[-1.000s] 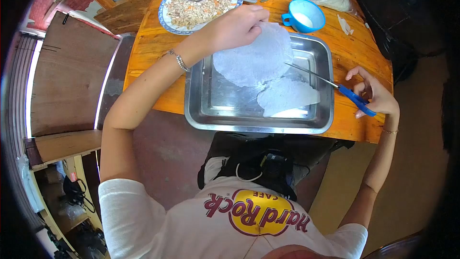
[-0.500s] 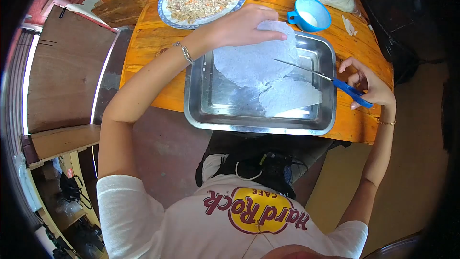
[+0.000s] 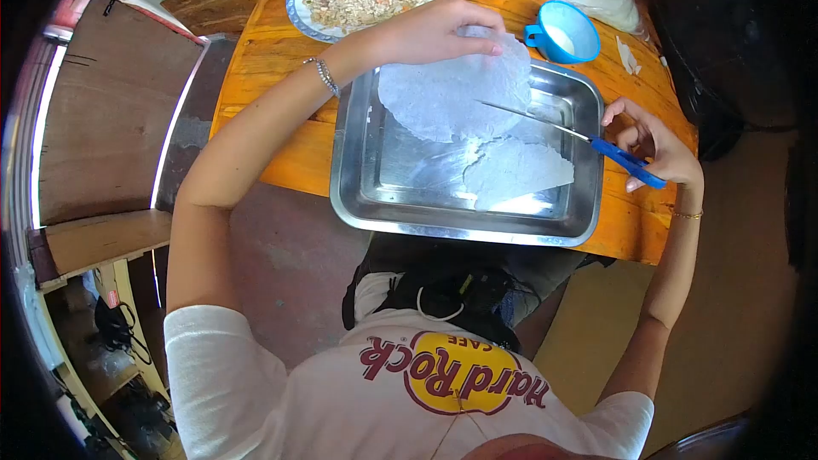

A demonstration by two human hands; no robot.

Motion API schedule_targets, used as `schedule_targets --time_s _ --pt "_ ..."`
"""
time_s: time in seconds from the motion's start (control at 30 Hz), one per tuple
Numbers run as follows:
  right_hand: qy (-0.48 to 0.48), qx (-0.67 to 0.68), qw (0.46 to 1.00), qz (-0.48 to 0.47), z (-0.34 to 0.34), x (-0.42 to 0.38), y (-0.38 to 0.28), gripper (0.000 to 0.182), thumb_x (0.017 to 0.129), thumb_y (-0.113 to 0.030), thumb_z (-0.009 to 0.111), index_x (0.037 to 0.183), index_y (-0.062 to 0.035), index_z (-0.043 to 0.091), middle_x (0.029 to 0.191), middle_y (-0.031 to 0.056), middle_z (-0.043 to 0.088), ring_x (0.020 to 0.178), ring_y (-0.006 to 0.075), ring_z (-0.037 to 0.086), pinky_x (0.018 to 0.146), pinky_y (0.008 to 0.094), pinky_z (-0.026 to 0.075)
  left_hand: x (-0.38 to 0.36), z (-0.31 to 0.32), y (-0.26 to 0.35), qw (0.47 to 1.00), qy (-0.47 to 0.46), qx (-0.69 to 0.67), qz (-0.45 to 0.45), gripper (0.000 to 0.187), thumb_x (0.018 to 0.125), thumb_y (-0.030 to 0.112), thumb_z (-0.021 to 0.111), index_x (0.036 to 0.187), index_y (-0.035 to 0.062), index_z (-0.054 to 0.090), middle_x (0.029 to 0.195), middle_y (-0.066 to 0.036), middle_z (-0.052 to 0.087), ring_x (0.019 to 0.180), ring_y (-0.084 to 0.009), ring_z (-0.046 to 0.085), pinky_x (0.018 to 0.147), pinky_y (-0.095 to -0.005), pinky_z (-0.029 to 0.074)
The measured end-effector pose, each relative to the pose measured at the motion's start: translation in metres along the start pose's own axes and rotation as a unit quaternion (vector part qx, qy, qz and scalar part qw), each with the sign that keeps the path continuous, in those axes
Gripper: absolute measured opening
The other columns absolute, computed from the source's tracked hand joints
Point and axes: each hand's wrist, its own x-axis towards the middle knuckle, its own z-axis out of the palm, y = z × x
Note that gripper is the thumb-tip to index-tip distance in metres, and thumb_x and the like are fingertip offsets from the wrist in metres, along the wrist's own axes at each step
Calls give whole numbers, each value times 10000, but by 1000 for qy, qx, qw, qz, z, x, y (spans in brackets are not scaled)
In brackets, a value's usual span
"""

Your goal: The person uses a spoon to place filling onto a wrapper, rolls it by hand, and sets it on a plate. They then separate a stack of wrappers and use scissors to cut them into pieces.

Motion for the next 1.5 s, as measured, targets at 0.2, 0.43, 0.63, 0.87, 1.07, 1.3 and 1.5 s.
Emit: schedule_targets --time_s 0.2,0.43,0.63,0.87,1.07,1.3,1.5 --pt "-6 1 1000 5 -3 4 0 754 552 -83 881 1146 -94 417 617 -35 511 536 30 451 488 178 277 0 -2 5 1000 -5 -17 4 224 936 236 580 1016 36 643 886 -50 659 875 -161 614 812 -300 467" --pt "0 -10 1000 3 -3 5 2 709 557 -46 873 1120 -89 444 617 -30 528 528 19 455 479 170 280 0 -3 1 1000 -13 -18 10 211 938 216 570 1006 26 633 916 -63 655 915 -179 614 869 -318 461" --pt "7 -6 999 36 1 2 -8 689 555 -34 875 1102 -83 458 613 -27 549 510 13 453 464 167 274 0 0 1 1000 -4 -17 10 212 940 220 567 1003 28 632 909 -55 653 910 -177 614 866 -313 461" --pt "-13 -18 1000 7 0 5 -6 738 541 -59 896 1119 -95 439 601 -36 519 516 20 446 456 176 267 2 2 -1 999 -3 -23 26 225 945 234 563 1012 33 637 899 -43 653 876 -149 606 808 -287 469" --pt "-30 -9 999 7 5 15 -9 742 551 -57 892 1127 -101 427 595 -38 505 516 23 440 466 180 266 1 2 2 999 -12 -41 7 231 946 242 565 1017 35 638 897 -38 650 863 -132 597 800 -279 471" --pt "-27 -31 999 17 7 18 -13 692 587 -23 865 1119 -92 429 608 -29 537 511 18 428 469 184 247 5 7 -5 999 -8 -37 21 225 943 247 571 985 37 641 898 -39 644 876 -129 594 809 -280 467" --pt "-30 -18 999 16 9 20 -14 708 592 -24 865 1133 -87 412 605 -33 525 522 18 427 480 186 239 6 5 0 999 -12 -41 11 216 940 242 576 959 37 642 893 -35 638 876 -123 591 815 -278 463"
